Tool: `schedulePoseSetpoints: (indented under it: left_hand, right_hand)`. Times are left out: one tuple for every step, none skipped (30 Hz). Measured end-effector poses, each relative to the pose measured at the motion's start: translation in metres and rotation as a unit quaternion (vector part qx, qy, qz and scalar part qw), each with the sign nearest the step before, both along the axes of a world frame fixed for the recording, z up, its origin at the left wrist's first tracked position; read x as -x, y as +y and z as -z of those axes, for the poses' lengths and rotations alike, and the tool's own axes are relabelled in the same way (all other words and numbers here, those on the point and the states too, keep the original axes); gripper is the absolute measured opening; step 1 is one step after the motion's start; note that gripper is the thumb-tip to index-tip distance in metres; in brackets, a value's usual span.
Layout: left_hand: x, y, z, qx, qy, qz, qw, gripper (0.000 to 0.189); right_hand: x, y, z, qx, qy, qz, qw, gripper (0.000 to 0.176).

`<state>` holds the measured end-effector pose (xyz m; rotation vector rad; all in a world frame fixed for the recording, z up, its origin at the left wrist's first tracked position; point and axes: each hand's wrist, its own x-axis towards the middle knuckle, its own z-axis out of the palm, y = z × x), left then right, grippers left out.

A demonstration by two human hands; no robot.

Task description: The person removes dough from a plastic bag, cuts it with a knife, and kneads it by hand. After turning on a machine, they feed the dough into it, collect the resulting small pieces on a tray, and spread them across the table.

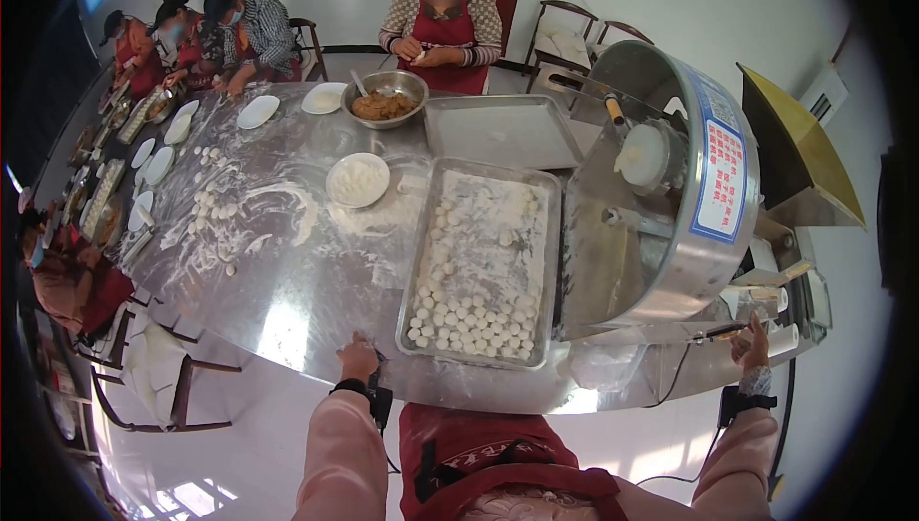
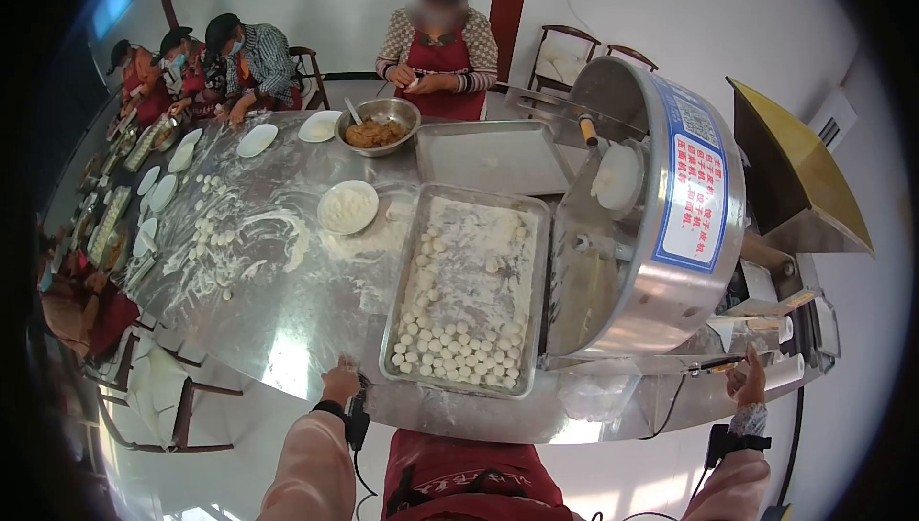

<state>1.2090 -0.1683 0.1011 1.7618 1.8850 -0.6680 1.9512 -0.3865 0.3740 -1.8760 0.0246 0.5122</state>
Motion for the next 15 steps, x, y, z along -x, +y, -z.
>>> schedulePoseSetpoints:
  left_hand:
    - [-0.001, 0.0, -0.002, -0.003, 0.004, 0.002, 1.0, 0.05]
    - [-0.002, 0.002, -0.003, -0.003, 0.003, 0.002, 1.0, 0.05]
    - [-0.005, 0.005, -0.021, 0.033, -0.007, -0.005, 0.999, 0.055]
    - [-0.007, 0.007, -0.03, 0.069, -0.017, -0.013, 0.997, 0.061]
    - [-0.006, 0.007, -0.028, 0.069, -0.017, -0.012, 0.997, 0.061]
    - [-0.005, 0.007, -0.023, 0.066, -0.016, -0.011, 0.998, 0.061]
    - [-0.004, 0.008, -0.018, 0.063, -0.016, -0.01, 0.998, 0.061]
    - [-0.002, 0.008, -0.013, 0.062, -0.017, -0.009, 0.998, 0.061]
    - [-0.002, 0.008, -0.011, 0.058, -0.017, -0.006, 0.998, 0.061]
    - [-0.003, 0.008, -0.01, 0.054, -0.017, -0.003, 0.998, 0.061]
    - [-0.003, 0.008, -0.008, 0.054, -0.018, -0.002, 0.998, 0.061]
    - [-0.004, 0.008, -0.012, 0.054, -0.011, -0.007, 0.998, 0.061]
    - [-0.005, 0.008, -0.014, 0.054, -0.004, -0.013, 0.998, 0.061]
    - [-0.005, 0.007, -0.012, 0.054, -0.004, -0.012, 0.998, 0.061]
    - [-0.003, 0.005, -0.008, 0.034, -0.002, -0.008, 0.999, 0.057]
  right_hand:
    - [-0.003, -0.002, 0.001, -0.005, 0.004, -0.013, 1.0, 0.065]
    - [-0.006, -0.004, 0.003, -0.006, 0.003, -0.012, 1.0, 0.065]
    - [-0.003, -0.003, 0.002, -0.009, 0.001, -0.014, 1.0, 0.065]
    - [-0.002, -0.002, 0.001, -0.012, -0.001, -0.016, 1.0, 0.065]
    - [-0.008, -0.005, 0.003, -0.012, -0.001, -0.015, 1.0, 0.065]
    - [-0.016, -0.008, 0.004, -0.011, 0.016, -0.03, 0.999, 0.063]
    - [-0.022, -0.011, 0.006, -0.012, 0.033, -0.044, 0.998, 0.062]
    - [-0.028, -0.014, 0.01, -0.012, 0.033, -0.043, 0.998, 0.062]
    - [-0.028, -0.014, 0.011, -0.012, 0.031, -0.044, 0.998, 0.062]
    - [-0.029, -0.015, 0.011, -0.012, 0.03, -0.045, 0.998, 0.062]
    - [-0.03, -0.015, 0.012, -0.012, 0.029, -0.045, 0.998, 0.062]
    - [-0.031, -0.014, 0.012, -0.016, 0.034, -0.038, 0.999, 0.062]
    - [-0.032, -0.014, 0.013, -0.019, 0.039, -0.03, 0.999, 0.062]
    - [-0.032, -0.014, 0.013, -0.019, 0.039, -0.03, 0.999, 0.062]
    - [-0.031, -0.013, 0.012, -0.02, 0.038, -0.029, 0.999, 0.062]
